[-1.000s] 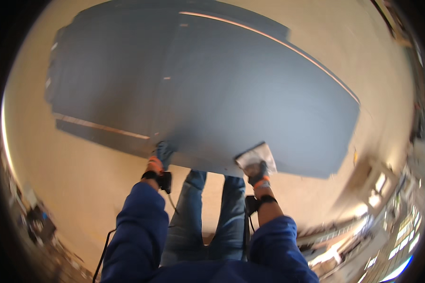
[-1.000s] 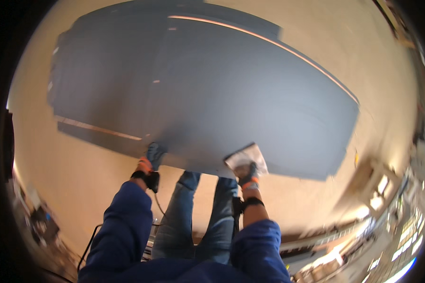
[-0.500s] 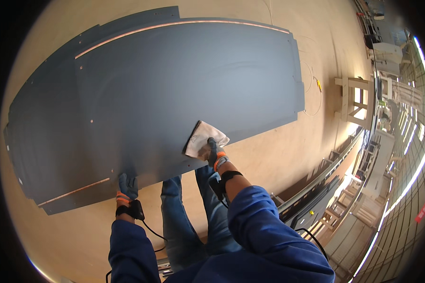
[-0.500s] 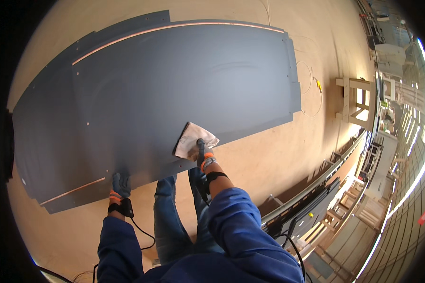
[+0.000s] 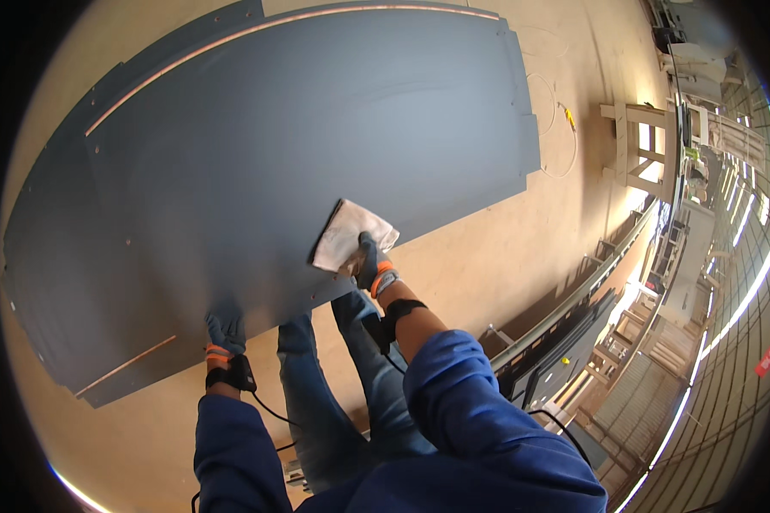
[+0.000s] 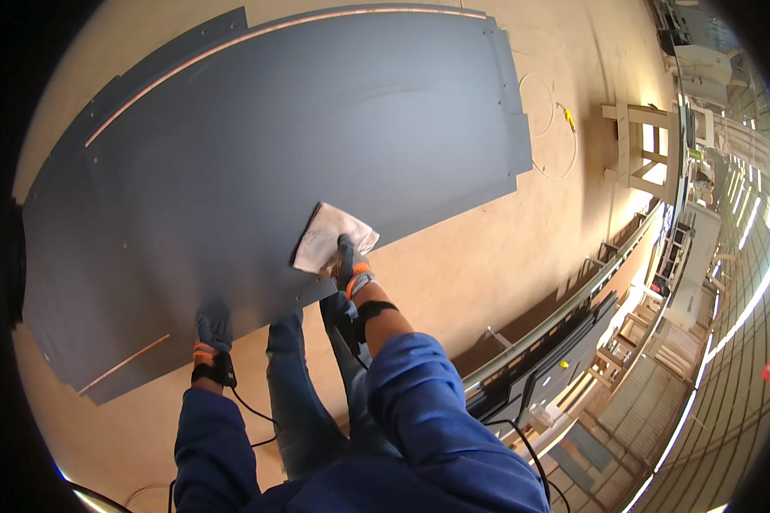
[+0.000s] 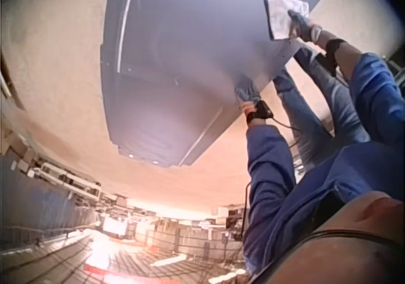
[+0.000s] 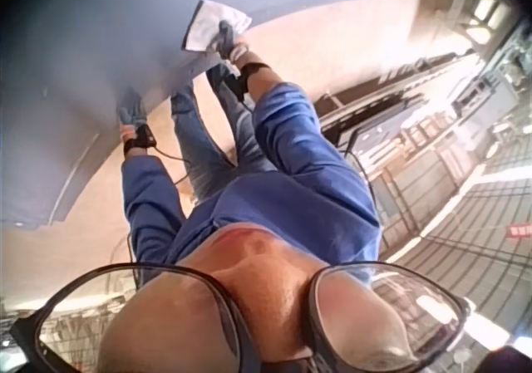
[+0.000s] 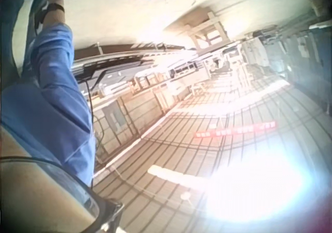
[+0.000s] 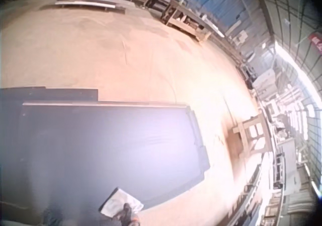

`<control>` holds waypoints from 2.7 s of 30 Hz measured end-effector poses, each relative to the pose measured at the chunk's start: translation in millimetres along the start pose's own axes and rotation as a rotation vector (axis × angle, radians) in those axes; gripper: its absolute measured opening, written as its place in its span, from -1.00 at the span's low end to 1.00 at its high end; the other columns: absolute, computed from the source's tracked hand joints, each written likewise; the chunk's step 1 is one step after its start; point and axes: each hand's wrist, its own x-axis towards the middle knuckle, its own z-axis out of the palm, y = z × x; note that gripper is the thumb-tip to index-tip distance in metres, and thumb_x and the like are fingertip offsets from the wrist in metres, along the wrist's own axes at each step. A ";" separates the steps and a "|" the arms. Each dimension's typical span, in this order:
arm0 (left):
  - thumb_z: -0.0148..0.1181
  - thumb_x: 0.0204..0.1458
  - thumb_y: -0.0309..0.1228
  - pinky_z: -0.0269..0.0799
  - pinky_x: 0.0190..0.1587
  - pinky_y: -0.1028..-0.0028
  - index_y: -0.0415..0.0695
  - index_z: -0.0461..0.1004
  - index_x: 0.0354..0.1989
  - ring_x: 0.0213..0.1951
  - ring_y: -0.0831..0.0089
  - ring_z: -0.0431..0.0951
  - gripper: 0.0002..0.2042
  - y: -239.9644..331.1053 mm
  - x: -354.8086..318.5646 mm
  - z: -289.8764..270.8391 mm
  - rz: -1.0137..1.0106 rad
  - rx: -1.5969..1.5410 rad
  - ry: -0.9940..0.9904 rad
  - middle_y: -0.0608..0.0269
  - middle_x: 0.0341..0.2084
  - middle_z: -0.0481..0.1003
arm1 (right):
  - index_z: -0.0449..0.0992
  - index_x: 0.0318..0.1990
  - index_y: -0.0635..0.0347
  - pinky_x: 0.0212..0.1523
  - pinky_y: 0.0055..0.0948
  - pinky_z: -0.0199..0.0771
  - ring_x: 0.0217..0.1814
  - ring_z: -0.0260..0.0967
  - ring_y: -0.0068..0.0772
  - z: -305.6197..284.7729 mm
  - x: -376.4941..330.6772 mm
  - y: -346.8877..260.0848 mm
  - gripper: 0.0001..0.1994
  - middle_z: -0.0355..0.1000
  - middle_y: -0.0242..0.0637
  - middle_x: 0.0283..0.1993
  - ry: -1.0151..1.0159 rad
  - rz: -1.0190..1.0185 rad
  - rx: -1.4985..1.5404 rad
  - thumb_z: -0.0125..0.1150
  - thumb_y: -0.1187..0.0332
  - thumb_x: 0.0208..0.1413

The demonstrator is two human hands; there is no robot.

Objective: Cleaning and scraping residue from large gray furniture panels at a workshop workbench.

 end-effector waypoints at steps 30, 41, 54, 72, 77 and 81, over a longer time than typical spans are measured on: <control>-0.16 0.14 -0.15 0.08 0.25 0.30 -0.21 0.17 0.15 0.15 0.22 0.21 -0.52 2.1 -12.5 -0.4 0.137 -0.135 -0.097 0.15 0.13 0.22 | 0.41 -0.27 0.19 -0.58 -0.38 0.27 -0.57 0.28 -0.33 24.2 -24.1 -9.3 -0.51 0.37 -0.21 -0.49 0.082 0.093 0.083 -0.02 -0.12 0.03; -0.12 0.10 -0.20 -0.05 0.30 0.32 -0.25 0.11 0.18 0.20 0.27 0.14 -0.48 -1.8 27.5 -26.1 0.266 -0.019 -0.687 0.16 0.15 0.17 | 0.43 -0.45 0.23 -0.56 -0.40 0.30 -0.56 0.30 -0.34 8.5 -4.0 -0.7 -0.57 0.38 -0.22 -0.54 0.115 0.119 0.113 0.10 -0.05 0.00; -0.05 0.13 -0.23 0.21 0.14 0.45 -0.22 0.25 0.04 0.02 0.43 0.32 -0.61 -13.8 52.5 -56.4 0.214 0.071 -0.398 0.26 -0.03 0.33 | 0.37 -0.21 0.30 -0.34 -0.32 0.41 -0.31 0.37 -0.21 -3.4 3.6 7.7 -0.46 0.40 -0.09 -0.28 0.028 0.049 -0.062 -0.08 -0.11 0.08; -0.24 0.15 0.00 -0.06 0.30 0.27 -0.18 0.05 0.21 0.20 0.25 0.13 -0.42 -7.8 -13.3 15.1 0.179 -0.179 -0.033 0.18 0.18 0.14 | 0.39 -0.33 0.10 -0.54 -0.36 0.30 -0.53 0.25 -0.36 10.0 -7.7 -7.8 -0.53 0.32 -0.29 -0.49 0.099 0.161 -0.010 0.00 -0.17 -0.01; -0.18 0.12 0.01 -0.04 0.30 0.29 -0.18 0.06 0.21 0.20 0.26 0.13 -0.40 -26.0 -2.8 25.0 0.106 -0.249 0.056 0.19 0.18 0.14 | 0.40 -0.32 0.13 -0.54 -0.36 0.28 -0.49 0.28 -0.32 0.0 -8.4 -18.1 -0.49 0.36 -0.25 -0.45 0.163 0.146 -0.026 -0.04 -0.20 -0.01; -0.13 0.10 0.01 0.02 0.28 0.30 -0.18 0.10 0.19 0.18 0.27 0.16 -0.40 -4.3 34.9 -66.9 0.231 -0.202 -0.353 0.21 0.16 0.18 | 0.40 -0.34 0.17 -0.54 -0.37 0.28 -0.49 0.28 -0.33 26.6 -24.1 -11.5 -0.46 0.35 -0.23 -0.48 0.023 0.135 -0.106 -0.09 -0.21 0.01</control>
